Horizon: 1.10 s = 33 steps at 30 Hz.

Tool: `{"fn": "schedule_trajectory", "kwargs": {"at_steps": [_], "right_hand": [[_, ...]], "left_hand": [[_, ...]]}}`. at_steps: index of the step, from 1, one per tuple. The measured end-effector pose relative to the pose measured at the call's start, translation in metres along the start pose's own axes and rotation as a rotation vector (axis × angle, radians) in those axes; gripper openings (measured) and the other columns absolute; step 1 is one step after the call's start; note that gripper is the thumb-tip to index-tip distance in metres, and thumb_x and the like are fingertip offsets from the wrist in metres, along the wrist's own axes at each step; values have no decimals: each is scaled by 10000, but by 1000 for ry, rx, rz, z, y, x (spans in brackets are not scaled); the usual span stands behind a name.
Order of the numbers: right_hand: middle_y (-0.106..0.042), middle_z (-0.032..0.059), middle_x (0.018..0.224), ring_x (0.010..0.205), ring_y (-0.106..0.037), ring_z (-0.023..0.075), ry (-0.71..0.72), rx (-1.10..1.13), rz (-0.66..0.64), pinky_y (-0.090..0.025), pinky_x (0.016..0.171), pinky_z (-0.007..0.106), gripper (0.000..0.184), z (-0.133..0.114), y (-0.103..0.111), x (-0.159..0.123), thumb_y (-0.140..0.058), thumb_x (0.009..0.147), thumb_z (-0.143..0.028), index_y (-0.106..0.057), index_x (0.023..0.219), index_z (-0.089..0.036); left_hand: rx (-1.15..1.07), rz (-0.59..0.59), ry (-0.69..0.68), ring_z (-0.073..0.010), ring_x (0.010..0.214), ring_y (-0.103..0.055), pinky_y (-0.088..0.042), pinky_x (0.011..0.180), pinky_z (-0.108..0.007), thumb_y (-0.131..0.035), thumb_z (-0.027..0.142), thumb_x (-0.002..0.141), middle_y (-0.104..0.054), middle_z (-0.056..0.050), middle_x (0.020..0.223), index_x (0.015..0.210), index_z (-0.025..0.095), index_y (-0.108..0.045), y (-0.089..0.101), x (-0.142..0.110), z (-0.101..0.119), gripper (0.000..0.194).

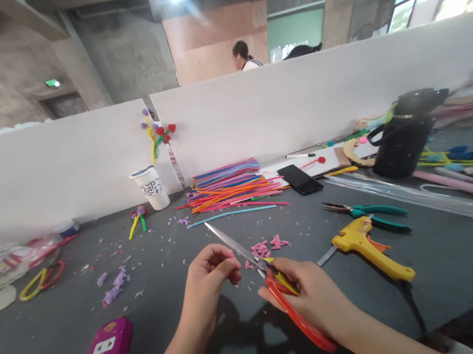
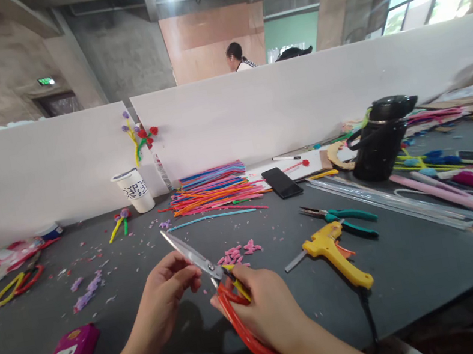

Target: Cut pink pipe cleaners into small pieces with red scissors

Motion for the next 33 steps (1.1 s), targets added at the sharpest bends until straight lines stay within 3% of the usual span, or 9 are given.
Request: {"fn": "schedule_trajectory", "kwargs": {"at_steps": [6,11,15,21,24,28,33], "right_hand": [[-368,-81,490,459,-313,73,-74,144,28,-250,426,170,123,2,-5,5,-480,641,-185,-373,584,-206],[-380,-76,500,469,-317,72,-45,136,44,-243,433,171,108,-3,-6,6,-457,592,-145,-370,564,-202],[-374,-78,495,466,-324,76,-40,143,49,-245,435,172,91,-4,-7,5,-451,582,-147,-380,575,-203],[-368,-83,491,462,-334,78,-49,136,48,-255,432,172,94,1,-8,6,-459,597,-154,-381,584,-205],[-375,-80,501,467,-344,84,-48,144,18,-265,434,178,94,2,-7,7,-482,641,-196,-397,602,-207],[-423,-67,546,502,-381,91,-17,98,-6,-286,463,187,159,0,-4,5,-535,690,-292,-416,625,-209],[-422,-70,570,489,-377,78,-40,189,-101,-309,467,183,197,-2,-4,0,-526,733,-376,-423,701,-210]], "left_hand": [[141,-231,135,-90,451,-501,-391,483,-217,-570,93,617,-542,27,523,632,149,-572,-13,-7,-5,57],[240,-246,124,-92,465,-476,-388,485,-223,-526,72,609,-532,17,551,625,149,-572,-15,-11,-9,91],[404,-257,36,-105,512,-467,-369,502,-225,-478,67,624,-533,6,571,640,149,-582,-15,-12,-7,134],[666,-216,-201,-113,551,-467,-361,540,-227,-471,71,633,-523,13,581,592,159,-584,-18,-16,-3,149],[579,-177,-135,-115,546,-480,-372,540,-229,-494,101,654,-527,16,581,609,162,-579,-16,-13,-3,113],[286,-60,25,-109,477,-489,-389,505,-232,-561,202,680,-533,25,527,673,158,-569,-8,-6,-2,45],[22,55,1,-94,493,-510,-395,501,-213,-602,259,693,-576,6,588,703,143,-574,1,-1,4,120]]}}
Point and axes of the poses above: each hand's wrist, its own x-axis towards the middle knuckle, its own y-axis out of the back of the hand, z = x × y, the point moved 1 cm from there along x, towards the middle knuckle
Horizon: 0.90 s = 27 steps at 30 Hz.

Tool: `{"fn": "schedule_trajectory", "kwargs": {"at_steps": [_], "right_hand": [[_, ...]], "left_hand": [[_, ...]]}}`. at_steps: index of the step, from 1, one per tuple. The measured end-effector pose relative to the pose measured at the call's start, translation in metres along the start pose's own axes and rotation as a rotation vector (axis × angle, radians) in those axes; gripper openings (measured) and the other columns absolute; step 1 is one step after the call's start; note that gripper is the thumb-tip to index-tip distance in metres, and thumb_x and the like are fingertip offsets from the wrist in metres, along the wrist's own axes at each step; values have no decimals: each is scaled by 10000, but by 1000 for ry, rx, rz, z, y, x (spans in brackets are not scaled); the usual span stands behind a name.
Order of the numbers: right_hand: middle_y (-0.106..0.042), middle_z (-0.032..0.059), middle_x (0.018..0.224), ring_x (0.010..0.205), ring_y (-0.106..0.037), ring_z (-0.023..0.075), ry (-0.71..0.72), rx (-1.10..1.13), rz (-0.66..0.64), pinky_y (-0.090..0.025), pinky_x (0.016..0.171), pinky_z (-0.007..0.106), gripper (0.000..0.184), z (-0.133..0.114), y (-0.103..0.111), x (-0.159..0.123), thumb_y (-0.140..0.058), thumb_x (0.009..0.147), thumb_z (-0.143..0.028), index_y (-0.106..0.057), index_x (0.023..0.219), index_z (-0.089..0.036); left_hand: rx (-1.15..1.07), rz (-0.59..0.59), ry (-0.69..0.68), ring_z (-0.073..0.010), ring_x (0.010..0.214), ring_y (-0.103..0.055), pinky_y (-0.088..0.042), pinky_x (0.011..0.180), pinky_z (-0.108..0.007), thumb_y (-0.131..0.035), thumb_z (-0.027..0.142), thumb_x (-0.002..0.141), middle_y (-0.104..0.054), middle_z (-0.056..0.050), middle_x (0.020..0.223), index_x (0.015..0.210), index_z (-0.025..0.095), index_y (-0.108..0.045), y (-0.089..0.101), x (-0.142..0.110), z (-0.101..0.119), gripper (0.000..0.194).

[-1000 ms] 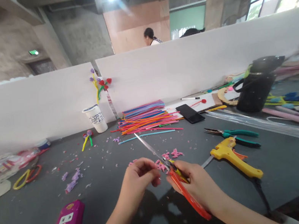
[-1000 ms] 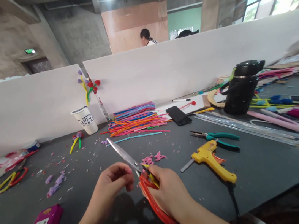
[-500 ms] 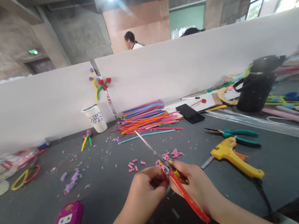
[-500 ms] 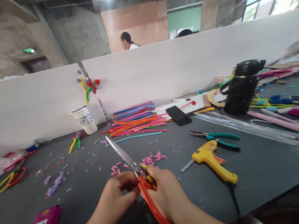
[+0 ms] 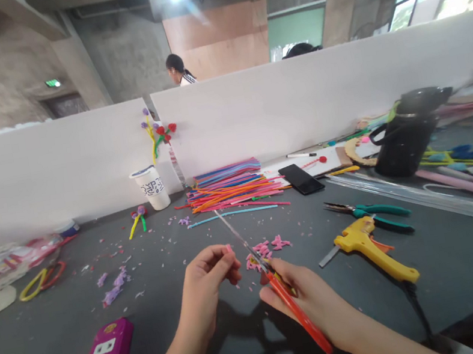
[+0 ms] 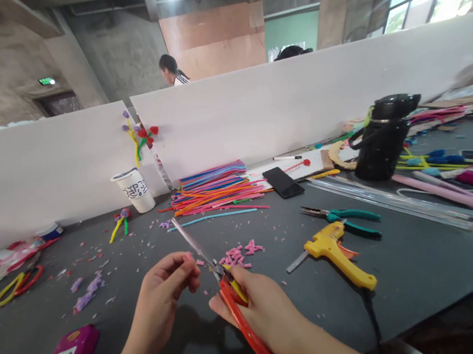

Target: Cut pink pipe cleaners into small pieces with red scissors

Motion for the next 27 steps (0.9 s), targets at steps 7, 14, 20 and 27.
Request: {"fn": "schedule_trajectory", "kwargs": {"at_steps": [7,14,20,27], "right_hand": [[-366,-88,408,329,-377,71,-167,216,-64,-292,375,185,398,14,1,3,-347,789,-577,-422,680,-201],[-389,-74,417,362,-413,84,-171,0,-55,-293,397,192,380,13,9,5,-407,768,-551,-438,621,-202],[-498,-51,609,521,-437,94,-1,-165,-122,-314,493,194,178,5,12,-3,-446,792,-375,-446,716,-215],[-573,1,650,577,-499,153,164,-601,35,-275,517,230,276,3,15,-5,-484,770,-478,-496,816,-205]], "left_hand": [[-111,28,50,-61,500,-502,-384,498,-167,-611,237,706,-568,10,603,690,133,-571,2,3,-1,112],[-138,44,23,-62,508,-506,-386,504,-166,-621,223,699,-570,13,600,687,141,-572,4,4,-3,96],[-187,84,-3,-64,521,-504,-391,514,-169,-621,225,699,-581,3,621,694,137,-587,5,2,0,95],[-258,91,-74,-81,518,-510,-389,507,-184,-614,197,695,-578,0,580,673,133,-594,4,-1,4,70]]}}
Point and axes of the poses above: each hand's wrist, its own x-axis towards the middle knuckle, its own y-axis out of the back of the hand, z = x × y, the point moved 1 cm from there along x, towards the middle knuckle
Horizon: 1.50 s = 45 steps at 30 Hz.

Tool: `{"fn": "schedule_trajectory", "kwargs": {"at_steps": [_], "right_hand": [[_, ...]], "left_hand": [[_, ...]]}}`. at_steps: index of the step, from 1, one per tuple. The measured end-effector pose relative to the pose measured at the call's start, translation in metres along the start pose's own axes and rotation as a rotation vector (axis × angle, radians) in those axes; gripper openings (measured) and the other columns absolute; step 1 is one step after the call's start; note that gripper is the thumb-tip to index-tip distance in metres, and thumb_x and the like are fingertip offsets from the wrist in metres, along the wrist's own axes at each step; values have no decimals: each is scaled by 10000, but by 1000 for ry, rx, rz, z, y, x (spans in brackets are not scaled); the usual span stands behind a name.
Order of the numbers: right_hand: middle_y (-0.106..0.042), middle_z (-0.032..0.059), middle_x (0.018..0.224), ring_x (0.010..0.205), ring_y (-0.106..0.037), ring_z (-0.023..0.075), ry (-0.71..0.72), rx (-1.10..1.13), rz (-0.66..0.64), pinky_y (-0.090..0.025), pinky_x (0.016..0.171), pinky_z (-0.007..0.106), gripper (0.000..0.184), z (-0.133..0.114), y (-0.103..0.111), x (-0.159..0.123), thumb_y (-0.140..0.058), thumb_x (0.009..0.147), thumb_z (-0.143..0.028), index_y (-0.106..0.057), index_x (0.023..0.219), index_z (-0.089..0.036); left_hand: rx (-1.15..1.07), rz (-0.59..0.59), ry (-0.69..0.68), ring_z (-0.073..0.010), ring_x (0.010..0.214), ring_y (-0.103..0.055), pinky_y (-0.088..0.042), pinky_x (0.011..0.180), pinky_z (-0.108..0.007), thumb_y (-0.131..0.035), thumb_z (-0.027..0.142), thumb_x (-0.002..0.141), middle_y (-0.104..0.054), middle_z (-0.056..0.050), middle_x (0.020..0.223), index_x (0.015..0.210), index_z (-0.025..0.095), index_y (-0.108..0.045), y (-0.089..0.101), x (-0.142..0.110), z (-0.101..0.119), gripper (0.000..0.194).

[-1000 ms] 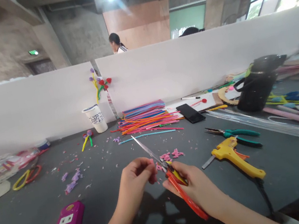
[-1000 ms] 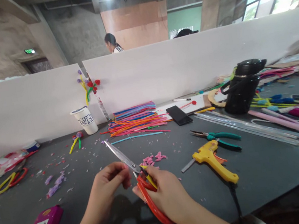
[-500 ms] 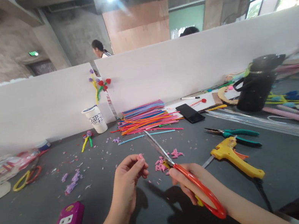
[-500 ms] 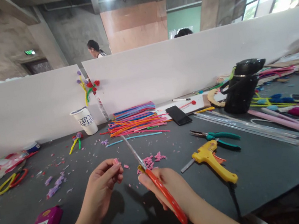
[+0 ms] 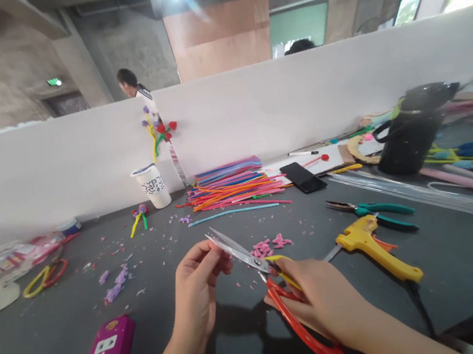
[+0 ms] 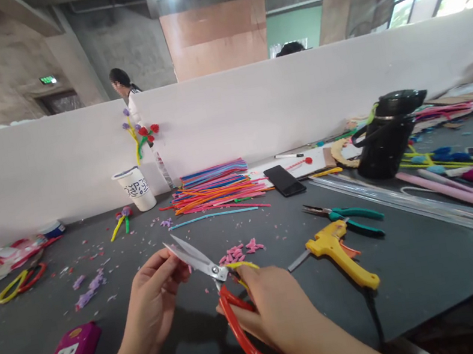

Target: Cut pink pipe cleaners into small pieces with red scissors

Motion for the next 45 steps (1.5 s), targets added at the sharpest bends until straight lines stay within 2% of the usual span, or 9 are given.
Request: {"fn": "schedule_trajectory", "kwargs": {"at_steps": [3,6,21,37,45], "right_hand": [[-550,17,616,585,-499,175,63,-191,103,-267,524,247,352,5,-1,2,-480,756,-524,-525,839,-184],[-541,20,598,569,-497,175,107,-272,140,-272,526,253,376,7,-3,2,-460,764,-537,-538,823,-174],[-572,33,601,557,-531,182,180,-356,226,-285,524,260,377,7,-17,3,-407,805,-522,-534,808,-167],[-579,28,595,541,-530,170,192,-363,228,-275,517,253,316,7,-14,1,-424,807,-475,-523,770,-177],[-579,25,603,553,-532,175,161,-359,179,-263,519,257,305,7,-16,0,-454,797,-478,-517,775,-180]], "left_hand": [[-14,-2,-19,-81,517,-505,-385,507,-183,-605,200,706,-575,4,578,676,137,-599,0,-1,1,70],[-28,-5,-28,-82,535,-510,-387,528,-185,-595,200,717,-583,9,596,694,149,-607,0,-1,1,57],[-101,-22,-33,-83,554,-499,-388,561,-200,-584,190,721,-562,12,607,672,146,-589,2,-2,1,66],[-78,-9,-10,-85,538,-491,-389,530,-187,-612,217,698,-546,1,612,660,138,-590,0,-2,4,90],[-95,-25,-11,-71,532,-497,-389,535,-176,-604,205,711,-560,15,605,669,145,-593,0,-2,4,75]]}}
Point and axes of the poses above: each hand's wrist, its own x-axis towards the middle knuckle, its own y-axis out of the back of the hand, z = x × y, the point moved 1 cm from there along x, towards the middle knuckle
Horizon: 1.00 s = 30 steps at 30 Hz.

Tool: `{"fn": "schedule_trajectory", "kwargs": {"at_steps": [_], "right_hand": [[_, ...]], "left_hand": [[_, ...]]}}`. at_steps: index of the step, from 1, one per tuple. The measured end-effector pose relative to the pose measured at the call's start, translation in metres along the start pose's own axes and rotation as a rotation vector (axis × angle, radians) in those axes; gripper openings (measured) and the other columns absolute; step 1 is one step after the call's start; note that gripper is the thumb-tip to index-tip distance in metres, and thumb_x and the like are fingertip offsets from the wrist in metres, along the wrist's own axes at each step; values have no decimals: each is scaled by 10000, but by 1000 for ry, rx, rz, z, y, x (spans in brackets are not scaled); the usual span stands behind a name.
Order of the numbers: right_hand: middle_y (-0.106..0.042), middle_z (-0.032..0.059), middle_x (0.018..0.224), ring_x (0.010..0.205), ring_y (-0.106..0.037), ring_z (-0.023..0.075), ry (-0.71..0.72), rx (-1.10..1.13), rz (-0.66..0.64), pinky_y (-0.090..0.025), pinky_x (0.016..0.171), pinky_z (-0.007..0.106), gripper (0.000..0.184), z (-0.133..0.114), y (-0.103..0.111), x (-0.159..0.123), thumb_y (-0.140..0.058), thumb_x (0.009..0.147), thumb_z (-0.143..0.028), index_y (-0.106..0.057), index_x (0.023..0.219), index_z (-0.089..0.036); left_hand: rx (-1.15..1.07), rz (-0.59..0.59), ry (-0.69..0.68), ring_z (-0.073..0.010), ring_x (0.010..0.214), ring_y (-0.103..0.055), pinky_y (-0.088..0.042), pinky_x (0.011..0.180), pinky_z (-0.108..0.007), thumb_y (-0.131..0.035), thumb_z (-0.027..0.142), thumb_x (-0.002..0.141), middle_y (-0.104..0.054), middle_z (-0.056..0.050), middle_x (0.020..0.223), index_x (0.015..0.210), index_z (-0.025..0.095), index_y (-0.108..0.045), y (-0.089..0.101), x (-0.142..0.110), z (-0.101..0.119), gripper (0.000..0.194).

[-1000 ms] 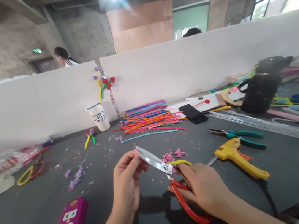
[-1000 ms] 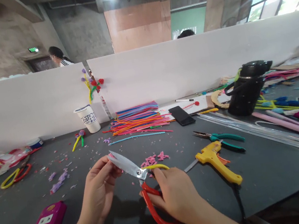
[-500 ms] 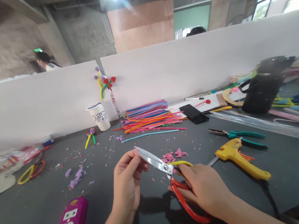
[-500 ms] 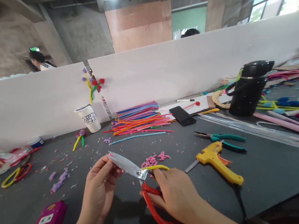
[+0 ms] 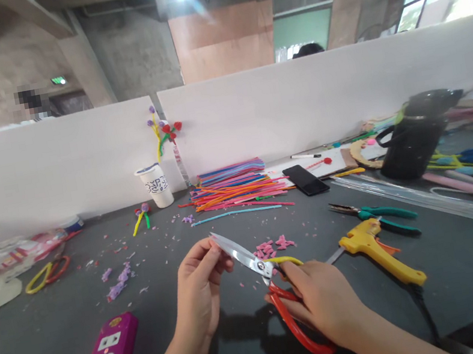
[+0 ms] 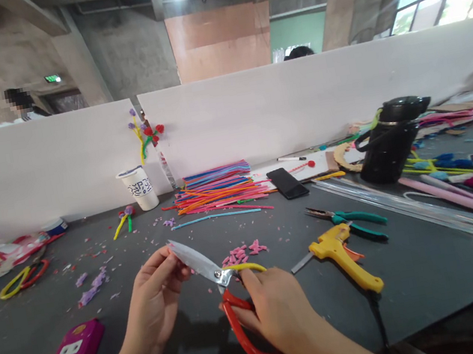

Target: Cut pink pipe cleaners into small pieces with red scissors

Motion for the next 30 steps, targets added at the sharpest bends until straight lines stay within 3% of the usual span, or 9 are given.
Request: {"fn": "schedule_trajectory", "kwargs": {"at_steps": [12,21,25,30], "right_hand": [[-580,22,572,528,-538,174,-1,0,11,-265,509,256,298,-2,0,1,-462,793,-469,-517,753,-179],[-565,17,536,502,-528,162,-21,-1,12,-248,495,247,310,-1,-1,1,-462,789,-482,-511,720,-184],[-544,-2,527,492,-504,145,-52,177,15,-256,491,235,280,-3,3,1,-459,781,-464,-482,694,-198],[-446,-57,496,448,-416,99,-248,605,-55,-264,449,204,245,-5,12,7,-467,761,-409,-377,635,-219]], "left_hand": [[-9,26,-12,-67,521,-491,-396,523,-173,-632,207,679,-559,14,596,669,145,-611,0,0,1,66],[2,1,-14,-62,525,-493,-393,517,-163,-587,190,733,-560,8,613,695,135,-606,1,0,0,69],[-4,-49,-5,-62,536,-493,-389,521,-161,-561,185,757,-557,8,617,685,137,-584,-1,-1,1,89],[26,-133,127,-55,522,-504,-383,508,-152,-571,187,749,-572,7,630,706,140,-572,-5,-1,-1,64]]}}
Point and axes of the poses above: each hand's wrist, its own x-axis towards the middle knuckle, its own y-axis out of the back of the hand, z = x × y, the point moved 1 cm from there along x, towards the middle knuckle
